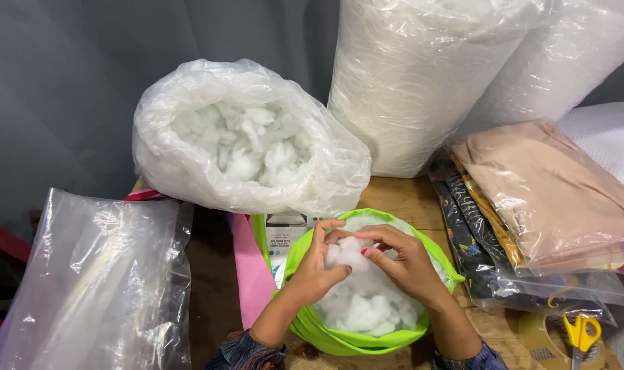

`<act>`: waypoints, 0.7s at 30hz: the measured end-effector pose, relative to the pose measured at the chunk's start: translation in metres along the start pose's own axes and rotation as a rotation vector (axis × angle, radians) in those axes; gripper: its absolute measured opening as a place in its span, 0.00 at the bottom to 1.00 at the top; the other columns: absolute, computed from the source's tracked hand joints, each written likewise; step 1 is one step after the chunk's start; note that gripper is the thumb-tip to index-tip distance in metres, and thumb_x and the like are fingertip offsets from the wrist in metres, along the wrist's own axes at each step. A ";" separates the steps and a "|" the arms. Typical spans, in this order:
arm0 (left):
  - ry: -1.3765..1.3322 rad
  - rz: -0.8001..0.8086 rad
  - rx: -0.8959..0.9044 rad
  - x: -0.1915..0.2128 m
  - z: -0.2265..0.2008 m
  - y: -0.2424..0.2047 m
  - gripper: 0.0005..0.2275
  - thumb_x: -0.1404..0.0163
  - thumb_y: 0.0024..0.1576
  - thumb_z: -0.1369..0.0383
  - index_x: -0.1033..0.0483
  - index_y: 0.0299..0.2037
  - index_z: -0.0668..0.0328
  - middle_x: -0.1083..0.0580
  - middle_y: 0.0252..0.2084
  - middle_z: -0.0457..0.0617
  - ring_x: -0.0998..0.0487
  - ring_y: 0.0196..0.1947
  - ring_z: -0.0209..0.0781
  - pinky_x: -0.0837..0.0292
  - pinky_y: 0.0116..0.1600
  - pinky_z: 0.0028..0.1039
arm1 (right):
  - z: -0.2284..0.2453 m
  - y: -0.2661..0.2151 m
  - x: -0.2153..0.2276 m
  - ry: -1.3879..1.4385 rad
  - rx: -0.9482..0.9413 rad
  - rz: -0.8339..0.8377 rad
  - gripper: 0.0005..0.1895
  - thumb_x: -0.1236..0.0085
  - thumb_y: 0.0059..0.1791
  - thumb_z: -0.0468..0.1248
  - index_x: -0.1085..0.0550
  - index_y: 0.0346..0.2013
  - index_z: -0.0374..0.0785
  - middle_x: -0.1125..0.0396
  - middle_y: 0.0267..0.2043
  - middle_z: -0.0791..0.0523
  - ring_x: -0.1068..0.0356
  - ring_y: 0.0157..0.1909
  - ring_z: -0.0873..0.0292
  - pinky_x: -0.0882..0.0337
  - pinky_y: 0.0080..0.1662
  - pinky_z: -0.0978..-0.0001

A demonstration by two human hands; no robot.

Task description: Stuffing a green pillowcase with white polyester fiberfill material at a workbench.

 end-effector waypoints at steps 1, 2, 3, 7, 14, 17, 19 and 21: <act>-0.002 0.016 0.021 0.001 0.003 -0.001 0.27 0.49 0.52 0.79 0.45 0.60 0.45 0.35 0.56 0.58 0.30 0.50 0.36 0.31 0.48 0.25 | -0.003 -0.003 0.000 0.013 0.023 -0.075 0.10 0.39 0.49 0.36 0.18 0.44 0.45 0.22 0.48 0.57 0.24 0.50 0.62 0.27 0.44 0.74; -0.005 0.014 0.028 0.000 0.004 -0.002 0.27 0.49 0.52 0.79 0.45 0.60 0.45 0.35 0.56 0.58 0.30 0.50 0.36 0.31 0.48 0.25 | -0.007 -0.005 0.000 0.015 0.017 -0.072 0.10 0.39 0.49 0.36 0.18 0.44 0.45 0.22 0.48 0.57 0.24 0.50 0.62 0.27 0.44 0.74; 0.023 -0.014 0.030 -0.001 0.005 -0.002 0.26 0.49 0.53 0.79 0.43 0.60 0.47 0.36 0.54 0.54 0.31 0.50 0.36 0.32 0.49 0.25 | -0.011 -0.008 0.001 0.043 0.023 -0.102 0.08 0.38 0.49 0.34 0.18 0.42 0.44 0.22 0.45 0.57 0.24 0.48 0.62 0.28 0.44 0.74; 0.002 -0.136 0.026 0.002 0.014 0.001 0.26 0.45 0.49 0.80 0.36 0.59 0.60 0.29 0.47 0.51 0.30 0.47 0.37 0.25 0.51 0.29 | -0.026 -0.011 0.006 0.231 -0.034 -0.259 0.06 0.34 0.45 0.29 0.16 0.37 0.36 0.23 0.34 0.54 0.30 0.33 0.63 0.26 0.38 0.72; -0.102 -0.170 0.010 0.005 0.017 0.005 0.25 0.46 0.48 0.83 0.35 0.58 0.63 0.28 0.38 0.54 0.22 0.32 0.38 0.19 0.39 0.28 | -0.069 -0.019 0.014 0.415 -0.076 -0.473 0.12 0.34 0.46 0.25 0.21 0.44 0.27 0.29 0.33 0.52 0.27 0.34 0.63 0.20 0.42 0.68; -0.108 -0.260 -0.025 0.010 0.012 0.005 0.22 0.46 0.49 0.81 0.31 0.56 0.64 0.28 0.39 0.52 0.24 0.36 0.35 0.21 0.43 0.29 | -0.071 -0.020 0.020 0.383 -0.024 -0.592 0.13 0.35 0.46 0.26 0.23 0.45 0.26 0.29 0.33 0.49 0.26 0.31 0.61 0.22 0.40 0.69; -0.118 -0.391 -0.081 0.019 0.012 0.005 0.20 0.45 0.50 0.78 0.30 0.55 0.65 0.30 0.43 0.50 0.29 0.45 0.36 0.29 0.52 0.31 | -0.070 -0.021 0.021 0.323 -0.020 -0.638 0.12 0.34 0.47 0.27 0.23 0.45 0.27 0.28 0.36 0.51 0.24 0.33 0.62 0.23 0.41 0.72; -0.089 -0.378 -0.092 0.017 0.008 0.005 0.19 0.44 0.50 0.78 0.28 0.53 0.65 0.30 0.43 0.49 0.30 0.47 0.36 0.31 0.54 0.31 | -0.046 -0.016 0.019 0.202 -0.036 -0.553 0.11 0.34 0.46 0.26 0.20 0.42 0.30 0.26 0.37 0.51 0.23 0.36 0.60 0.22 0.43 0.70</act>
Point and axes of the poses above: each hand's wrist, its own y-axis towards the middle knuckle, its own x-axis out of the back of the hand, z = x × y, the point moved 2 cm from there along y, towards the middle knuckle
